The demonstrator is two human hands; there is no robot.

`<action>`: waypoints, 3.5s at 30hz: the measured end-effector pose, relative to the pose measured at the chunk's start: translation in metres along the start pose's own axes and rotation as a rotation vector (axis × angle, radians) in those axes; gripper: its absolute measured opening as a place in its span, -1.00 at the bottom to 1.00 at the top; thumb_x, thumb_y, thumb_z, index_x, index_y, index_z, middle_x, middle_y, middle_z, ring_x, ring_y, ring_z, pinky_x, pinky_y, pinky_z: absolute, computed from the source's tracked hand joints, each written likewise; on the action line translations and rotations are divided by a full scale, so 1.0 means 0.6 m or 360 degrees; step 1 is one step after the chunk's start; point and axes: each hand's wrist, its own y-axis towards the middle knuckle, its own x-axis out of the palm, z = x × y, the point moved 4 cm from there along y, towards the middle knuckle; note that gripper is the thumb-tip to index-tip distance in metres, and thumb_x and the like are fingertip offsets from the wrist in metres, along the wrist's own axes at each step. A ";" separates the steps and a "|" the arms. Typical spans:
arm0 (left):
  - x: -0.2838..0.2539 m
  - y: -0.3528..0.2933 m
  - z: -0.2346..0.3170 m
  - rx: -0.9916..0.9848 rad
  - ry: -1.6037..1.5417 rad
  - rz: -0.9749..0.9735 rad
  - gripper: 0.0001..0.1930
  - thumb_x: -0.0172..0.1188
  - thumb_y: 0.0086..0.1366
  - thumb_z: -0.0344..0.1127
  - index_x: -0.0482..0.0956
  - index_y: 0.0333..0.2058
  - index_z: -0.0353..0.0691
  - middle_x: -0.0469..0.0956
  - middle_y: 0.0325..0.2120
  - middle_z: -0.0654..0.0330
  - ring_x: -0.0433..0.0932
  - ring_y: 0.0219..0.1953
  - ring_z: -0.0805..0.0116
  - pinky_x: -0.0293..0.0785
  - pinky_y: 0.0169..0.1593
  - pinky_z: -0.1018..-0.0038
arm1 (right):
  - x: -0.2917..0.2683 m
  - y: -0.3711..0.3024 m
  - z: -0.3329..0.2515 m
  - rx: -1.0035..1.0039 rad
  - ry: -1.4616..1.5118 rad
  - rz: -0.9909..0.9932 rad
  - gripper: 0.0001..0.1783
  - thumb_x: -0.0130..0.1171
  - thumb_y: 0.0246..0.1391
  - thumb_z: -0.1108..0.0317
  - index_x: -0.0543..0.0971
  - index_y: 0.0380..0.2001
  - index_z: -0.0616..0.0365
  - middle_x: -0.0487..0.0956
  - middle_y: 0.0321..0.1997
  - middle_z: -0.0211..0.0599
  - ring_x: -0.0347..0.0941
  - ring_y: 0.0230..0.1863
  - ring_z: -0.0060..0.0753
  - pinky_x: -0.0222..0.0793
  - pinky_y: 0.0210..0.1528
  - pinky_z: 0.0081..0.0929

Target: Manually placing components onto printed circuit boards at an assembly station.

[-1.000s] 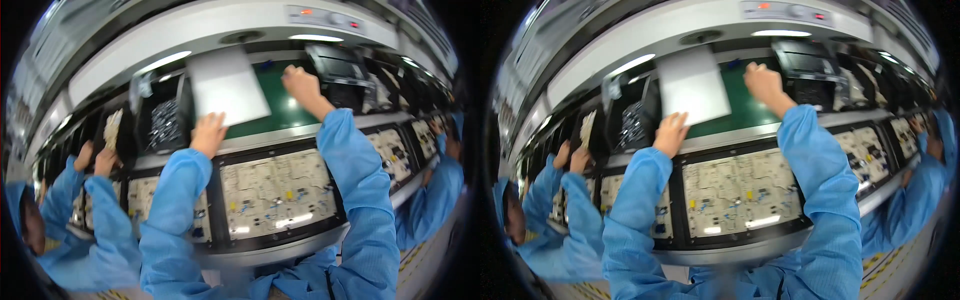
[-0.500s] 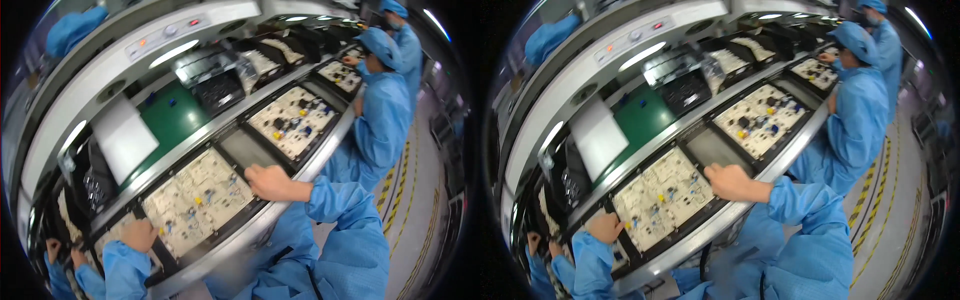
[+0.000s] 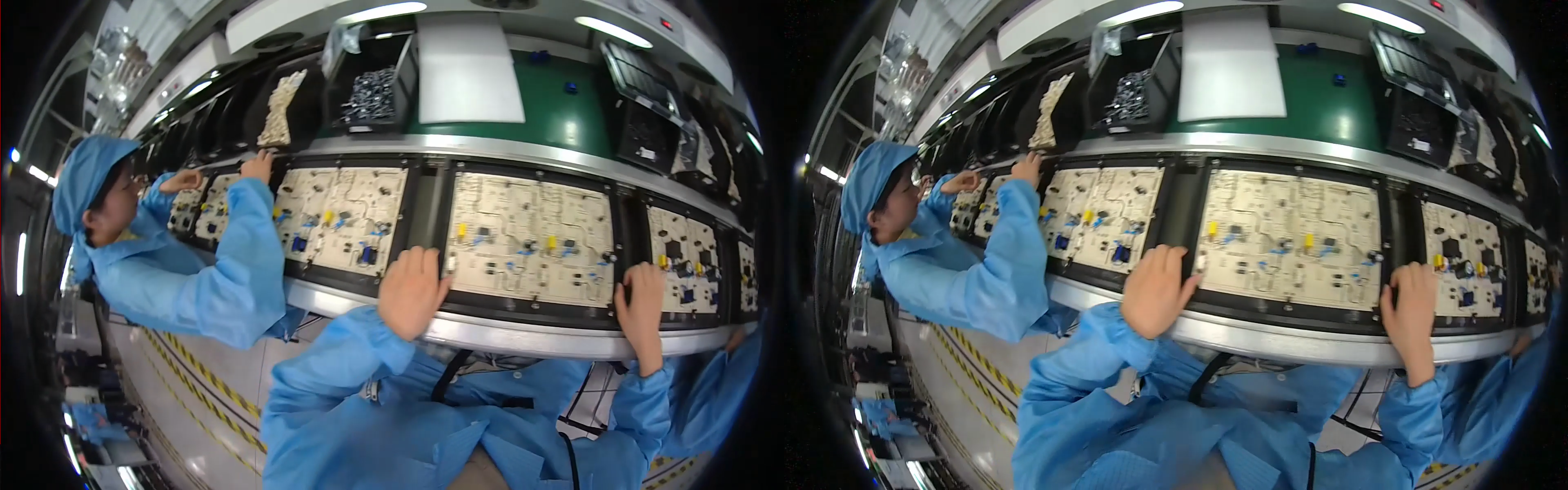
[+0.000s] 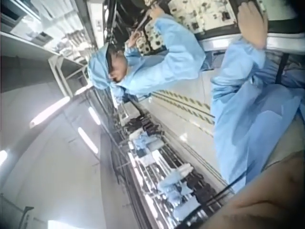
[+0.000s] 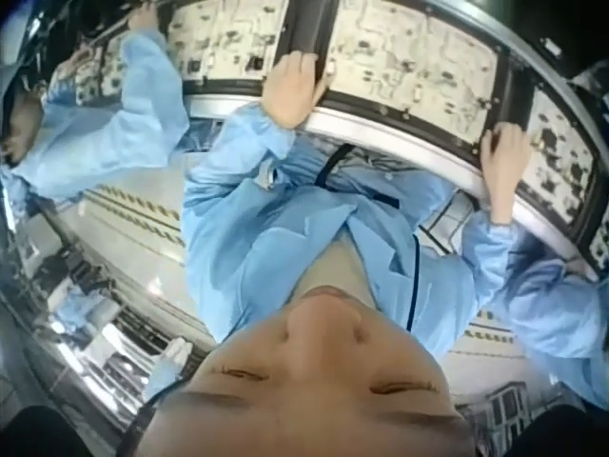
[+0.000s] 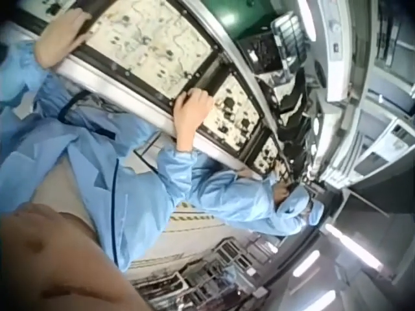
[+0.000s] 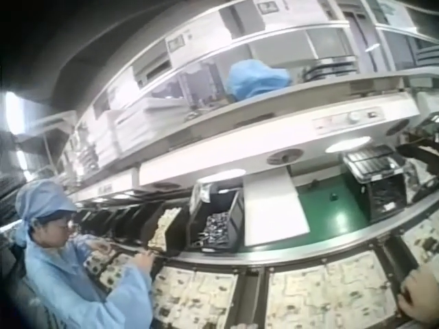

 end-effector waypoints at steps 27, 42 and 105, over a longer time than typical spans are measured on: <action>0.062 -0.003 -0.012 0.0017 -0.0450 0.0027 -0.53 0.05 0.26 -0.29 0.26 0.11 -0.32 0.41 -0.05 -0.18 0.41 -0.01 -0.06 0.36 0.03 0.24 | 0.036 -0.033 0.047 0.0355 0.0214 0.0021 -0.89 -0.12 0.07 0.63 0.29 -0.31 0.27 0.29 -0.29 -0.14 0.18 -0.19 -0.18 0.11 -0.04 -0.44; 0.024 -0.067 -0.091 -0.0202 -0.0154 0.0431 -0.62 0.22 0.06 -0.35 0.48 -0.10 -0.28 0.35 -0.01 -0.10 0.38 -0.07 0.03 0.33 0.00 0.24 | 0.043 0.212 -0.275 -0.0348 0.1017 -0.0420 -0.82 0.10 -0.13 0.73 0.42 -0.43 0.28 0.42 -0.38 -0.20 0.42 -0.36 -0.34 0.36 -0.31 -0.55; -0.011 -0.038 -0.012 -0.0078 -0.0364 0.0265 -0.62 0.15 0.03 -0.50 0.49 -0.10 -0.23 0.47 -0.07 -0.10 0.36 -0.21 0.11 0.15 -0.03 0.25 | -0.075 0.459 0.304 0.0412 -0.0310 0.0344 -0.87 0.16 -0.26 0.42 0.61 -0.52 0.14 0.60 -0.51 -0.19 0.54 -0.43 -0.17 0.44 -0.30 -0.33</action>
